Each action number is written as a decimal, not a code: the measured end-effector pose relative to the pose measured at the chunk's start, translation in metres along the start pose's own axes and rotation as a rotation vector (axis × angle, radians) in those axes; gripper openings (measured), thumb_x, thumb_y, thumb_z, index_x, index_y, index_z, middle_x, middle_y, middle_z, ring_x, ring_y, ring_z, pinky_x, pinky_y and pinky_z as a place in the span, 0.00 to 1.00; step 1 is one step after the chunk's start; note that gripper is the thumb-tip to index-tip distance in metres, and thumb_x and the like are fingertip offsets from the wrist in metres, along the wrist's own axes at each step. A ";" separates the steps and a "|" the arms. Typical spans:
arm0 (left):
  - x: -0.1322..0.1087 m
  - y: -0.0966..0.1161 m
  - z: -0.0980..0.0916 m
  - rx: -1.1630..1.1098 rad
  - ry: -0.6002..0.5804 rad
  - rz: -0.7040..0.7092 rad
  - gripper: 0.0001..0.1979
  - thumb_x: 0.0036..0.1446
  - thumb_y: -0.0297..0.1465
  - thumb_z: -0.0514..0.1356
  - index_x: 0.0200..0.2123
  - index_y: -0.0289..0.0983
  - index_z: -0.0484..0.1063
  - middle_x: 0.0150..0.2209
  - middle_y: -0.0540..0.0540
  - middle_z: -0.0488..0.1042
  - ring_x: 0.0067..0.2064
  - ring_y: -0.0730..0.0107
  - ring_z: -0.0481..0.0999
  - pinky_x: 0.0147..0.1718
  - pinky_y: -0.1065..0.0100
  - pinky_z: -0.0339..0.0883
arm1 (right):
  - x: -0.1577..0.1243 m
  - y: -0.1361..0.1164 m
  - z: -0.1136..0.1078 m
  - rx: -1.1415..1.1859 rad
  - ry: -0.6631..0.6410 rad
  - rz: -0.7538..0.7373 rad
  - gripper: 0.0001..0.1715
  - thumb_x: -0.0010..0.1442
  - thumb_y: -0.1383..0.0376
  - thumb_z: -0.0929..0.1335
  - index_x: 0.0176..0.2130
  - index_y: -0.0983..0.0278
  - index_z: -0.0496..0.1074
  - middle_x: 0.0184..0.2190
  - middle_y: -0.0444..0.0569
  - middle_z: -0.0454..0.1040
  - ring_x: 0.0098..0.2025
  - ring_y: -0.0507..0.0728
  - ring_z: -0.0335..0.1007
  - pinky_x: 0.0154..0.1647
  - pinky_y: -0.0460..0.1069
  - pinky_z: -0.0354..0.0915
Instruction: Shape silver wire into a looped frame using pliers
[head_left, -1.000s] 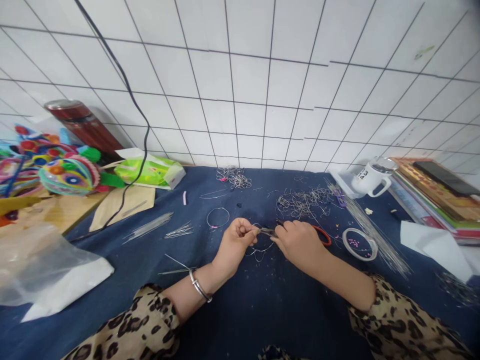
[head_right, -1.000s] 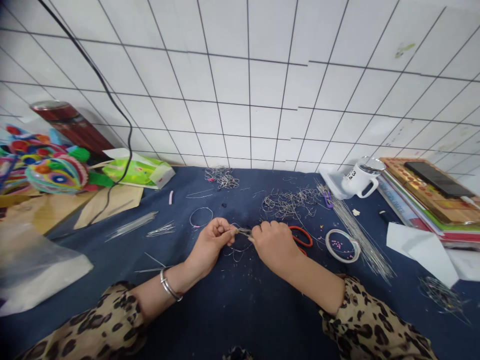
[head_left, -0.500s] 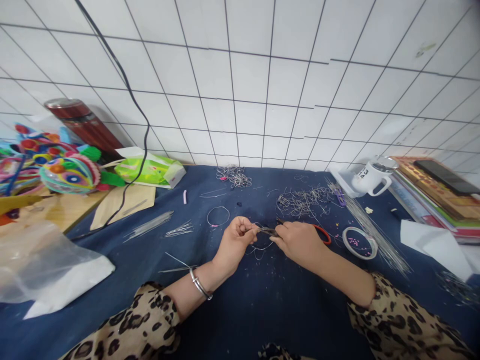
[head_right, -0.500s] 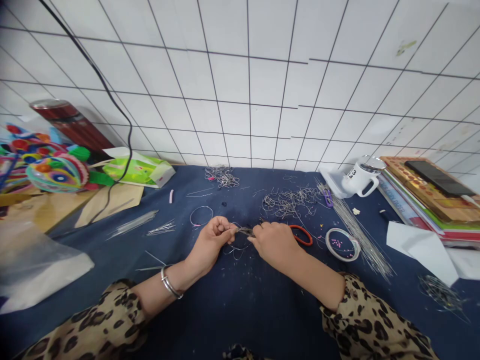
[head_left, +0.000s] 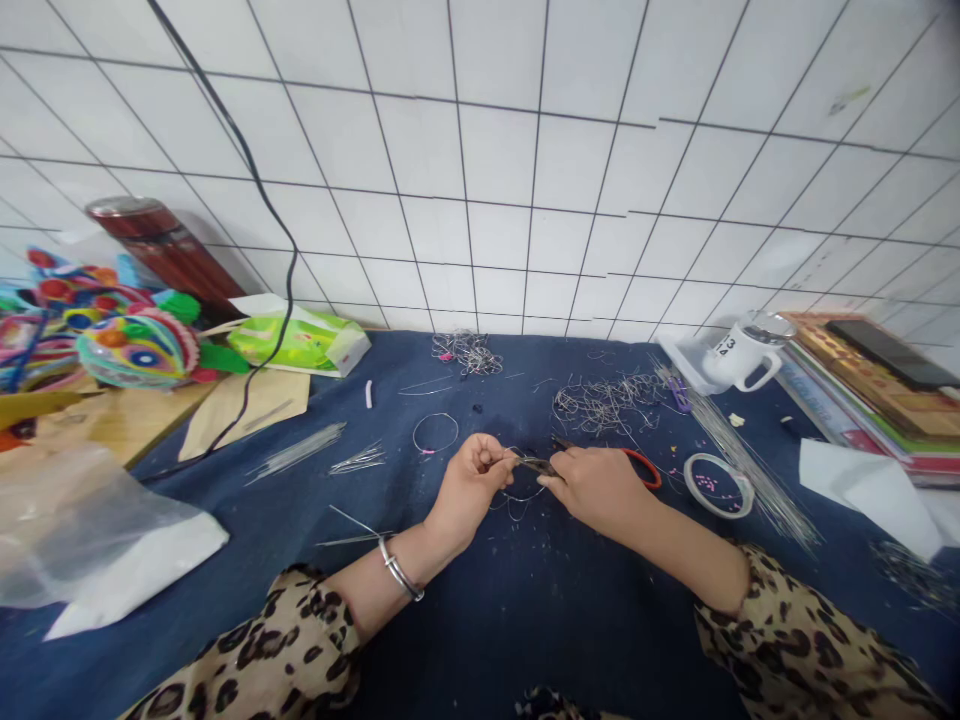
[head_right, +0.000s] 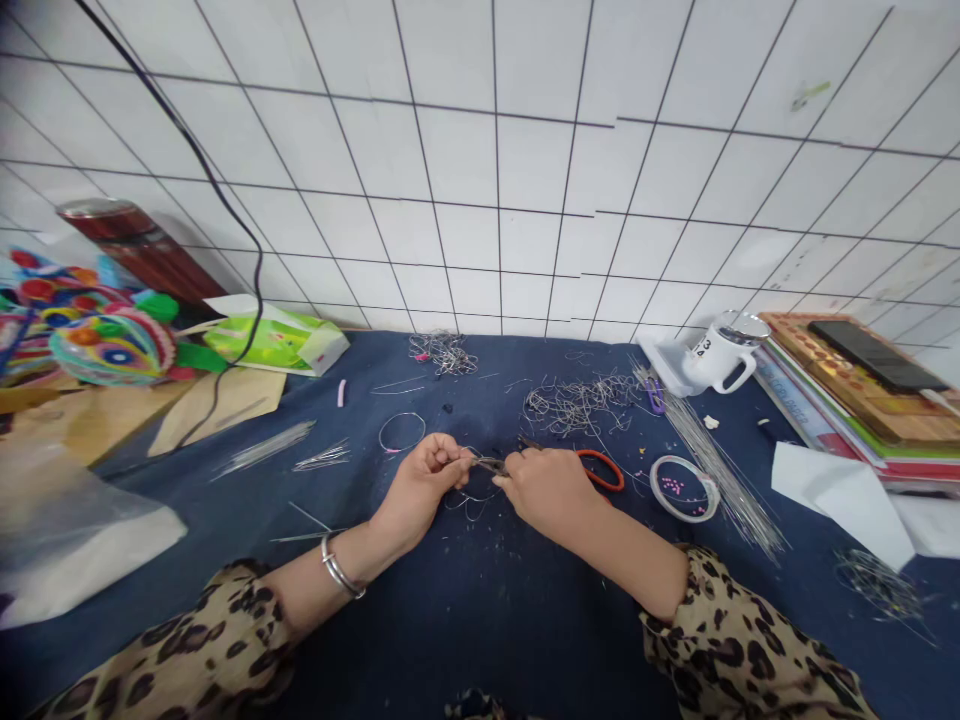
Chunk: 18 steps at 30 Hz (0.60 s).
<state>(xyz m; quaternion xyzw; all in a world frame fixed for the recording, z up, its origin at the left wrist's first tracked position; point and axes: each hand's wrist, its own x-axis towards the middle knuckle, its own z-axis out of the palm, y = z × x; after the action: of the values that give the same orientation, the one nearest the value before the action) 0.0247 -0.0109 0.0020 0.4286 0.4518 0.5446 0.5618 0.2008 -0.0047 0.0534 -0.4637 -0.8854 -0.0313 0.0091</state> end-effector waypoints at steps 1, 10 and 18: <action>0.000 0.000 0.000 -0.001 -0.004 -0.002 0.09 0.50 0.29 0.60 0.30 0.36 0.60 0.26 0.52 0.68 0.25 0.79 0.66 0.26 0.75 0.60 | 0.000 0.000 0.000 -0.001 0.000 -0.001 0.18 0.61 0.55 0.58 0.32 0.64 0.68 0.28 0.47 0.73 0.30 0.55 0.68 0.27 0.47 0.52; 0.000 -0.002 0.000 0.012 -0.011 0.018 0.08 0.50 0.28 0.60 0.30 0.36 0.60 0.27 0.52 0.68 0.25 0.80 0.66 0.26 0.75 0.61 | 0.000 0.000 0.001 -0.007 0.024 -0.009 0.18 0.61 0.55 0.59 0.31 0.64 0.67 0.27 0.47 0.72 0.29 0.55 0.68 0.25 0.47 0.50; -0.001 -0.001 0.000 0.030 0.001 0.020 0.08 0.51 0.29 0.60 0.31 0.37 0.60 0.28 0.52 0.69 0.25 0.79 0.66 0.26 0.75 0.60 | -0.001 -0.002 0.001 -0.021 0.050 0.013 0.16 0.61 0.56 0.59 0.32 0.64 0.67 0.28 0.49 0.71 0.30 0.55 0.66 0.28 0.48 0.49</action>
<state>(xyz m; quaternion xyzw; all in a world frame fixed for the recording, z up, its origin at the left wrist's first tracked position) 0.0251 -0.0119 0.0015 0.4412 0.4559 0.5436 0.5495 0.2001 -0.0065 0.0521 -0.4687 -0.8814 -0.0522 0.0267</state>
